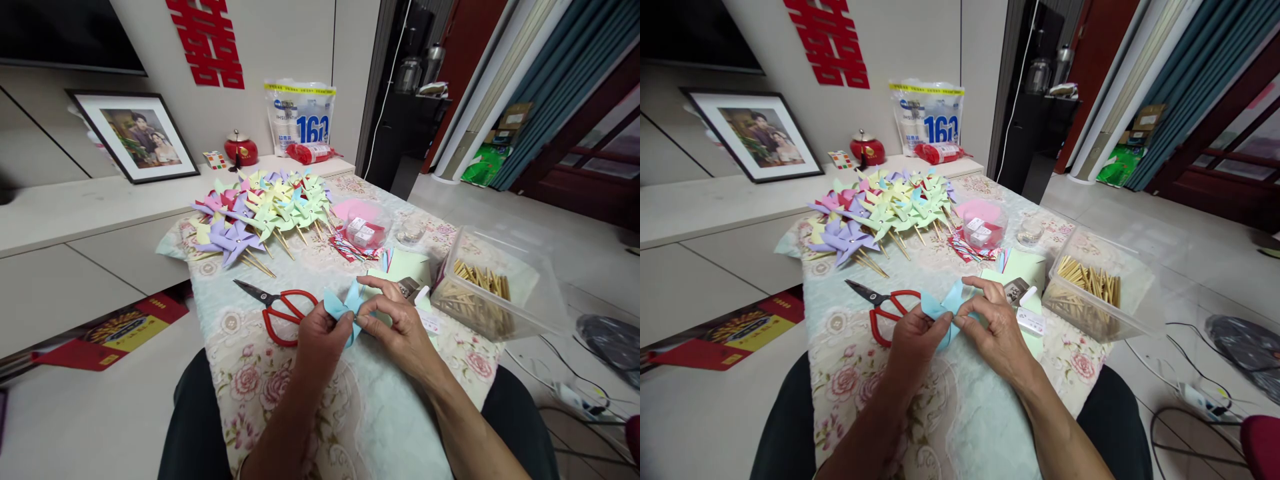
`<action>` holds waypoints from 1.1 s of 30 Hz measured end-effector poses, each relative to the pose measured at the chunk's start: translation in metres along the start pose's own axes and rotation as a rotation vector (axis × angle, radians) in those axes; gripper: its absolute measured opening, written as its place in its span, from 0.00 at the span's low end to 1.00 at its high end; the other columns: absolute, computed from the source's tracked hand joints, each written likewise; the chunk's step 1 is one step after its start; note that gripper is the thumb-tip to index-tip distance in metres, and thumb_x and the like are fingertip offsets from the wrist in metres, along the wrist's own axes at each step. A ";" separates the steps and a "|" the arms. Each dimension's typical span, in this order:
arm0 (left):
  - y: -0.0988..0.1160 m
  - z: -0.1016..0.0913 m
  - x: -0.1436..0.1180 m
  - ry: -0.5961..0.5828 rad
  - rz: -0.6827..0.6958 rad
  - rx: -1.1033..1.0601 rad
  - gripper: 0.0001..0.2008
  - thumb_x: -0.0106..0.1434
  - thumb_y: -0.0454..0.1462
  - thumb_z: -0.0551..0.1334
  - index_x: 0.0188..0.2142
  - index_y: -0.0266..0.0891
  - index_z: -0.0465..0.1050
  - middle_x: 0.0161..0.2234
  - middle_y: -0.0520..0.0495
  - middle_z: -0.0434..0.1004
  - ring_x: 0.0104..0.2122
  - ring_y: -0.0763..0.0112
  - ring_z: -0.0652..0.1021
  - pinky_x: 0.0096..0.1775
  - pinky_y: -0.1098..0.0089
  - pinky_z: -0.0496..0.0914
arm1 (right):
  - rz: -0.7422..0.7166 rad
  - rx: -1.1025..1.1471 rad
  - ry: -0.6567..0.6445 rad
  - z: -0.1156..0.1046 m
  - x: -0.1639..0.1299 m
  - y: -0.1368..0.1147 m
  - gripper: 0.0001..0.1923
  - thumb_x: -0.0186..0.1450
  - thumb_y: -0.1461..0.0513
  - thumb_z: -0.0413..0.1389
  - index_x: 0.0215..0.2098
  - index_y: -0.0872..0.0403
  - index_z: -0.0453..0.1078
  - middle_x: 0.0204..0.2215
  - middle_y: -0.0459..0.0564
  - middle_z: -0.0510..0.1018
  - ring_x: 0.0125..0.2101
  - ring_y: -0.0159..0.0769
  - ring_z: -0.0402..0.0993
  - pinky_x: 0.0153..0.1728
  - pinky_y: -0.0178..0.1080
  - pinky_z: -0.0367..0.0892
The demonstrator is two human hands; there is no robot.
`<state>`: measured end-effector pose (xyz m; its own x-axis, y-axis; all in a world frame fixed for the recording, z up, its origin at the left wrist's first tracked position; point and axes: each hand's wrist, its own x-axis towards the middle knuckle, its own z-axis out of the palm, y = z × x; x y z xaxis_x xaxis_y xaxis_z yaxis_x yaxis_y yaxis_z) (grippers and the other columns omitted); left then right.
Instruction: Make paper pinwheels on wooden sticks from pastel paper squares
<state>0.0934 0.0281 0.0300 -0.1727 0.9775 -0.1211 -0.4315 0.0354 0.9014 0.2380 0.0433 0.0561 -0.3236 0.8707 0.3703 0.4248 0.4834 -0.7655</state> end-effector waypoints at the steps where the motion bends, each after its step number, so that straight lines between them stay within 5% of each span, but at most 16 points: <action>1: 0.000 0.000 0.000 0.000 0.006 -0.001 0.08 0.48 0.36 0.70 0.29 0.37 0.77 0.24 0.52 0.78 0.26 0.72 0.75 0.31 0.72 0.68 | 0.003 0.001 0.002 0.000 0.000 0.000 0.06 0.68 0.61 0.59 0.32 0.49 0.75 0.58 0.52 0.71 0.58 0.49 0.65 0.58 0.54 0.58; 13: -0.001 -0.001 -0.001 0.012 0.057 0.090 0.07 0.49 0.37 0.69 0.27 0.37 0.76 0.23 0.53 0.76 0.24 0.73 0.72 0.30 0.73 0.67 | 0.026 0.015 0.046 0.002 0.000 -0.001 0.06 0.66 0.59 0.61 0.31 0.49 0.76 0.53 0.53 0.76 0.54 0.48 0.70 0.56 0.53 0.61; 21: 0.000 -0.003 -0.002 0.029 0.092 0.142 0.05 0.50 0.36 0.69 0.26 0.38 0.75 0.21 0.54 0.74 0.23 0.74 0.70 0.28 0.74 0.64 | 0.197 0.221 0.177 0.014 -0.002 -0.002 0.08 0.61 0.58 0.65 0.35 0.50 0.71 0.43 0.51 0.79 0.45 0.44 0.75 0.49 0.46 0.67; 26: 0.002 0.000 -0.003 0.025 0.052 0.096 0.05 0.50 0.36 0.69 0.27 0.37 0.76 0.21 0.54 0.74 0.22 0.74 0.70 0.28 0.74 0.65 | 0.331 0.460 0.194 0.018 -0.001 -0.001 0.21 0.55 0.58 0.69 0.44 0.50 0.70 0.39 0.49 0.79 0.41 0.41 0.75 0.45 0.44 0.69; 33: -0.010 -0.004 0.002 -0.014 0.022 0.044 0.07 0.52 0.38 0.69 0.29 0.37 0.77 0.20 0.54 0.72 0.24 0.72 0.73 0.29 0.73 0.68 | 0.336 0.659 0.168 0.021 -0.002 0.003 0.42 0.57 0.60 0.67 0.66 0.49 0.55 0.30 0.41 0.74 0.32 0.33 0.72 0.37 0.39 0.66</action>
<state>0.0936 0.0288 0.0190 -0.1694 0.9809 -0.0954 -0.3884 0.0225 0.9212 0.2219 0.0411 0.0419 -0.1109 0.9891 0.0967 -0.1329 0.0817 -0.9878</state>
